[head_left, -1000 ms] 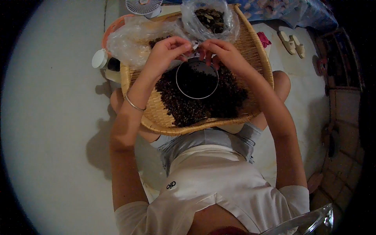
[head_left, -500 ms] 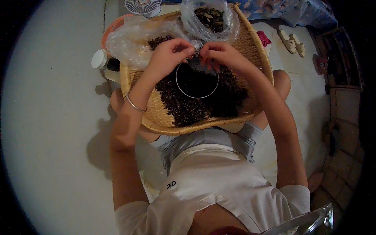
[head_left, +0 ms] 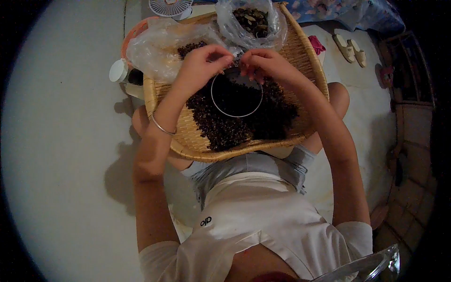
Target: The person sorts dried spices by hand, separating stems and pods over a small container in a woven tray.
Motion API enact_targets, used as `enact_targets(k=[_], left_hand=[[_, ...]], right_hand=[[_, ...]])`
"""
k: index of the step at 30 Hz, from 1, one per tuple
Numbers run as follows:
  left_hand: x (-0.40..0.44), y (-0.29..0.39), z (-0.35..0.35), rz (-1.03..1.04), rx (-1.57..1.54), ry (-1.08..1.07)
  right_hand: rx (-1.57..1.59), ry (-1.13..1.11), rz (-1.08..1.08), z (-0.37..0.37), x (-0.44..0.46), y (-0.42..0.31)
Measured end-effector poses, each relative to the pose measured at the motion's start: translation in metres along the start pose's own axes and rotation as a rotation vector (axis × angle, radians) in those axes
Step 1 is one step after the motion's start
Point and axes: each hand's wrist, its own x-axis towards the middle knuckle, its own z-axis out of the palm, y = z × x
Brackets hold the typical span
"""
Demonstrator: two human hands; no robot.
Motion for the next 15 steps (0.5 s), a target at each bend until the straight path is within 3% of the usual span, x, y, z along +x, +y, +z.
enact_targets(k=[3, 5, 6, 9, 11, 15], left_hand=[[0.0, 0.004, -0.003, -0.076, -0.152, -0.025], [0.0, 0.005, -0.005, -0.132, -0.254, -0.039], [0.0, 0.005, -0.006, -0.145, -0.281, -0.036], [0.0, 0.005, -0.006, -0.167, -0.318, -0.03], [0.0, 0.006, -0.007, -0.177, -0.325, -0.027], [0.001, 0.002, -0.008, -0.195, -0.3, -0.046]], right_hand=[[-0.024, -0.013, -0.03, -0.002, 0.001, 0.003], [-0.339, -0.097, -0.103, -0.004, 0.005, 0.007], [-0.34, -0.097, -0.102, -0.003, 0.004, 0.008], [-0.331, 0.097, -0.197, 0.001, 0.003, 0.007], [-0.564, 0.397, -0.579, 0.001, 0.004, 0.0], [-0.679, 0.292, -0.612, 0.007, -0.008, -0.013]])
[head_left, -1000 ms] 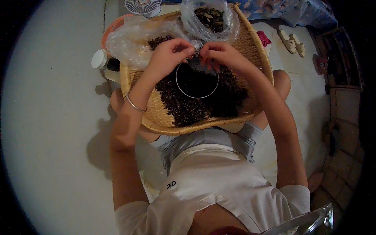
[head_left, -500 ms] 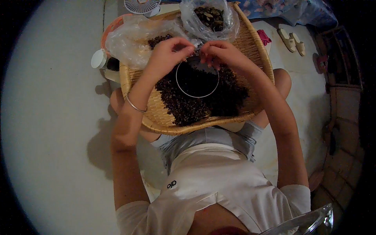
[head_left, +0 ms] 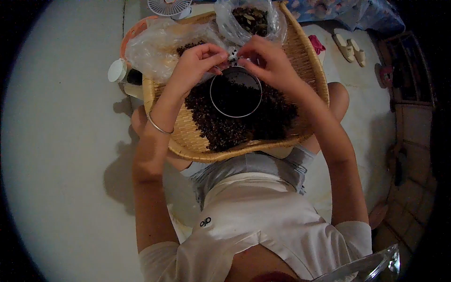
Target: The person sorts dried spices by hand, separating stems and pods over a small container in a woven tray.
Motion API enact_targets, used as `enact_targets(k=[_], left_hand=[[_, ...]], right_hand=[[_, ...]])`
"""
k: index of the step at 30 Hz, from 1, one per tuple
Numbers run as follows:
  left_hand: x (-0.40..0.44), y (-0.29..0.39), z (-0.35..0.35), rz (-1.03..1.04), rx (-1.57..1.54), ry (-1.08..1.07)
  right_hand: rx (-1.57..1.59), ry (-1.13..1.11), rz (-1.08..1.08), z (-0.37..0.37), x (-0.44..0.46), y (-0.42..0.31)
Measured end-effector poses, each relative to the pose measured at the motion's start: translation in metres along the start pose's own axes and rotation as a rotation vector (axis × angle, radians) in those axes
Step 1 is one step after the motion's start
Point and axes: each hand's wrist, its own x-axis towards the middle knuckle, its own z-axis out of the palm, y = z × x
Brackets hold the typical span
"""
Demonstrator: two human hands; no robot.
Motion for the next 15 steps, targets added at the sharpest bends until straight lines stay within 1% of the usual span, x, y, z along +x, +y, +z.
enact_targets(k=[2, 9, 11, 15], left_hand=[[0.0009, -0.0021, 0.0001, 0.003, -0.004, -0.013], [0.0021, -0.0036, 0.0037, 0.04, 0.066, 0.003], [0.0021, -0.0038, 0.0047, 0.047, 0.06, 0.0], [0.0016, -0.0009, 0.0056, 0.029, 0.047, -0.02]], right_hand=[[-0.062, -0.066, -0.095, 0.006, -0.0002, -0.0009], [-0.084, -0.07, -0.038, 0.0064, -0.0016, -0.0056], [-0.125, -0.078, -0.056, 0.007, -0.0015, -0.0036], [-0.113, -0.06, -0.09, 0.0098, -0.0014, 0.0012]])
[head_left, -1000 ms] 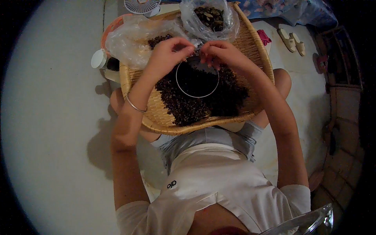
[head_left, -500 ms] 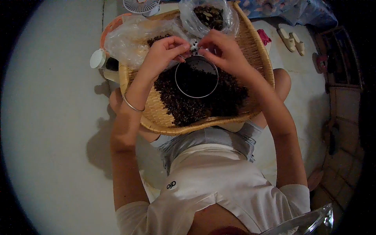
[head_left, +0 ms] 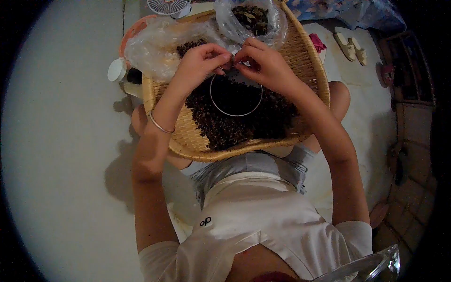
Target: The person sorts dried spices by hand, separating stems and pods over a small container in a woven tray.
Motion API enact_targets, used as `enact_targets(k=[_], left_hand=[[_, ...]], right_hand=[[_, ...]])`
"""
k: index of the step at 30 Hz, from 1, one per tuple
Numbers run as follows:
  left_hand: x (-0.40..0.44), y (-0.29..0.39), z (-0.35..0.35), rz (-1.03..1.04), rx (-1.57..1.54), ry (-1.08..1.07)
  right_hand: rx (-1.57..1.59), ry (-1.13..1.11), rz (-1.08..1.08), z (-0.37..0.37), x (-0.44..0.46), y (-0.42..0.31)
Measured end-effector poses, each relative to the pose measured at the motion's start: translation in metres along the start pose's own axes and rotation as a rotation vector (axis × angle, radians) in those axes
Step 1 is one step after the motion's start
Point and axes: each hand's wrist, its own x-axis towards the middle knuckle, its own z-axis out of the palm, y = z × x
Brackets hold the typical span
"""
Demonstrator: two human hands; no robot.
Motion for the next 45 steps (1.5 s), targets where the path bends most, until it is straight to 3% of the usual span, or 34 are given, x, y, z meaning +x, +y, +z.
enact_targets(k=[11, 24, 30, 33, 35, 39, 45], left_hand=[[0.0, -0.001, 0.0, -0.004, -0.021, -0.004], [0.001, -0.004, -0.003, 0.014, -0.019, -0.024], [-0.002, 0.004, -0.002, 0.057, -0.084, 0.033], [-0.004, 0.009, -0.002, 0.069, -0.13, 0.061], [-0.005, 0.012, -0.001, 0.079, -0.149, 0.068], [-0.007, 0.016, 0.002, 0.118, -0.125, 0.071], [-0.006, 0.015, 0.002, 0.138, -0.068, 0.089]], right_hand=[[0.149, -0.022, 0.056, -0.005, -0.001, -0.002], [0.033, -0.078, 0.043, -0.004, -0.001, -0.001], [0.387, 0.116, 0.134, -0.006, -0.002, 0.004], [0.612, 0.114, 0.308, -0.008, -0.002, 0.002], [0.771, -0.04, 0.377, -0.006, -0.003, 0.005], [0.853, -0.162, 0.343, -0.006, -0.001, 0.003], [0.693, -0.015, 0.316, -0.003, -0.002, 0.001]])
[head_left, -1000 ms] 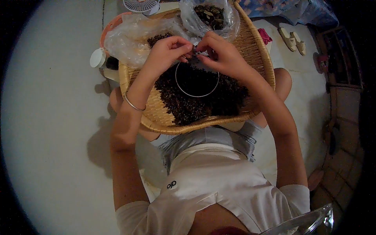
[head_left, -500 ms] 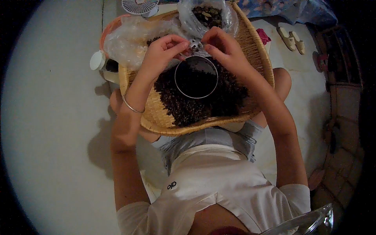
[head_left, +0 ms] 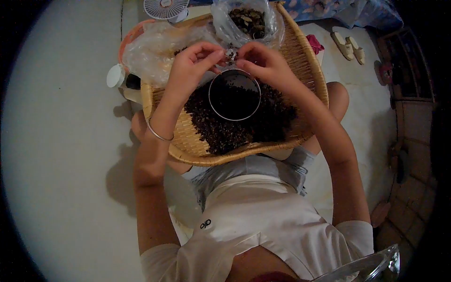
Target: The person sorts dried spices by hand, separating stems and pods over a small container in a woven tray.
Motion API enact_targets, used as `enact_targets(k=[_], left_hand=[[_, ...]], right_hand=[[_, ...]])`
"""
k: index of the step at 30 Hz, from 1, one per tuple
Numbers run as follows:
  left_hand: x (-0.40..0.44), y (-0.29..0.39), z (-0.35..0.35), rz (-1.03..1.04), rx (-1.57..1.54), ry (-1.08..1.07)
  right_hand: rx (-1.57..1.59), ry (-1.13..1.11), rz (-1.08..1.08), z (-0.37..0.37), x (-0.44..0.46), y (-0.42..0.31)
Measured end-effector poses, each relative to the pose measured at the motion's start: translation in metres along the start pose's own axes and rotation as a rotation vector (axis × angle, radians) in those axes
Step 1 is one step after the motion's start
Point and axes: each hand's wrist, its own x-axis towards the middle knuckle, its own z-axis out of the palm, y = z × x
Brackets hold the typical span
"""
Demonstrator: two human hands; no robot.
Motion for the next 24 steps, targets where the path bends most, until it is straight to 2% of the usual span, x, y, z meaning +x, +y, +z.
enact_targets(k=[5, 11, 24], left_hand=[[0.001, -0.002, -0.001, -0.012, 0.038, 0.006], [0.0, -0.002, 0.0, 0.015, 0.052, 0.003], [0.0, -0.003, 0.0, 0.011, 0.048, 0.004]], right_hand=[[-0.183, 0.087, -0.044, -0.001, 0.0, 0.003], [-0.261, 0.121, -0.094, 0.0, 0.0, 0.004], [-0.247, 0.058, 0.001, 0.0, -0.002, -0.006]])
